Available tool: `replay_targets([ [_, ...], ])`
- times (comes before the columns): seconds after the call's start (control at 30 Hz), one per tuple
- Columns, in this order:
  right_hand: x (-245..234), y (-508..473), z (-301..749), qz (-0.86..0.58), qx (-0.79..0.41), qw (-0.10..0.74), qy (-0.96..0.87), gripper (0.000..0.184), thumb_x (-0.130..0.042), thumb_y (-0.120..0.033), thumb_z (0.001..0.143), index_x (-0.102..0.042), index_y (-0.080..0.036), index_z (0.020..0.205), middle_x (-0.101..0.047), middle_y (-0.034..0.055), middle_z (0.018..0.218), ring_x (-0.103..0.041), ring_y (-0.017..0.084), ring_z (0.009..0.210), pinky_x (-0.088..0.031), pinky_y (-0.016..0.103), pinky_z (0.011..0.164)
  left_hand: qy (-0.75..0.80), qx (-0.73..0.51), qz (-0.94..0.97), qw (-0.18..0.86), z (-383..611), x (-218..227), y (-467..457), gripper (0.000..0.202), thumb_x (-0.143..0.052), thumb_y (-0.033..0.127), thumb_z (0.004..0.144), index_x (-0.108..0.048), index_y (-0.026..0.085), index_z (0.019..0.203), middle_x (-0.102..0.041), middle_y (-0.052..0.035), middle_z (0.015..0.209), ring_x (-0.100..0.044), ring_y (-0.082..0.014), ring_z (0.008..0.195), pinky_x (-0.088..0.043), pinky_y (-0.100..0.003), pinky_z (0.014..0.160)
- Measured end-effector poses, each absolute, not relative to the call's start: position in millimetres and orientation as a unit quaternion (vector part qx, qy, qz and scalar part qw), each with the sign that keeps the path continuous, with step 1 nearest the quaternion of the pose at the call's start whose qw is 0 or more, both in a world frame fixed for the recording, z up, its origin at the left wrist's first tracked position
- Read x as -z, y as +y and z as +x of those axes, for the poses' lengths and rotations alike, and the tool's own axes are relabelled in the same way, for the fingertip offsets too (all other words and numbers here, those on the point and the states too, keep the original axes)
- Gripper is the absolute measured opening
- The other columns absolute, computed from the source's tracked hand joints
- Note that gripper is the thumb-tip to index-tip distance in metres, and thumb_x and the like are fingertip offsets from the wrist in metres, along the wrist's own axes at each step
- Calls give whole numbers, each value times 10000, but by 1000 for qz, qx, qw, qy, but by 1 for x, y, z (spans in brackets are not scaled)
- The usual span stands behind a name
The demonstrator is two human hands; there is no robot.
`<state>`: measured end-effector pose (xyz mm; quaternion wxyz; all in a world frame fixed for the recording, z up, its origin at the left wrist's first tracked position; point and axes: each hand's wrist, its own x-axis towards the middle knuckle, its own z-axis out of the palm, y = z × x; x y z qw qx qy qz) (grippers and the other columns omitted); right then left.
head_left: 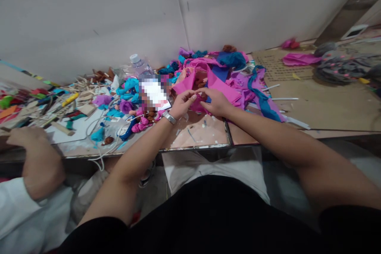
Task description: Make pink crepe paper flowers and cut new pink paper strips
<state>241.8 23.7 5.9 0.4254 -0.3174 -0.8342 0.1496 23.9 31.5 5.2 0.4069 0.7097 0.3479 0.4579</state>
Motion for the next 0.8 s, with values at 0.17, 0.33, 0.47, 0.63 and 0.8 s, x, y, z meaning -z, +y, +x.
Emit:
replay_targets([
  [0.17,-8,21,242,-311,-157,426,-835,434,-669,-268,929,-690,-178,1352,-803,85,1037,-739,276,932,-526,389,868,344,-465,704,412,23,-4,33,608,-760,746,879,-770,189,1124,-766,-45,979,-665,-146,847,-526,-246,758],
  [0.33,-8,22,242,-304,-161,428,-836,400,-644,-275,953,-699,-174,1336,-795,80,1007,-735,270,926,-531,385,866,350,-452,687,449,21,0,35,604,-764,753,870,-760,187,1081,-701,-15,846,-577,-109,681,-464,-219,622],
  [0.47,-9,22,242,-299,-162,431,-836,381,-643,-273,957,-705,-174,1319,-796,83,1009,-732,263,921,-536,381,865,353,-430,673,487,18,4,37,596,-767,745,871,-763,194,1099,-704,-20,840,-553,-102,623,-435,-215,558],
  [0.63,-8,22,243,-293,-151,434,-838,378,-642,-246,939,-720,-177,1302,-809,89,1048,-732,255,918,-538,378,868,363,-422,678,480,19,3,35,570,-800,699,868,-760,192,1125,-735,-30,907,-612,-115,692,-490,-219,609],
  [0.8,-3,25,243,-294,-111,426,-848,324,-632,-254,942,-762,-178,1230,-826,119,1122,-739,289,1002,-544,425,933,359,-464,678,444,25,1,32,561,-867,674,809,-724,185,1043,-723,-15,864,-642,-119,745,-516,-222,672],
])
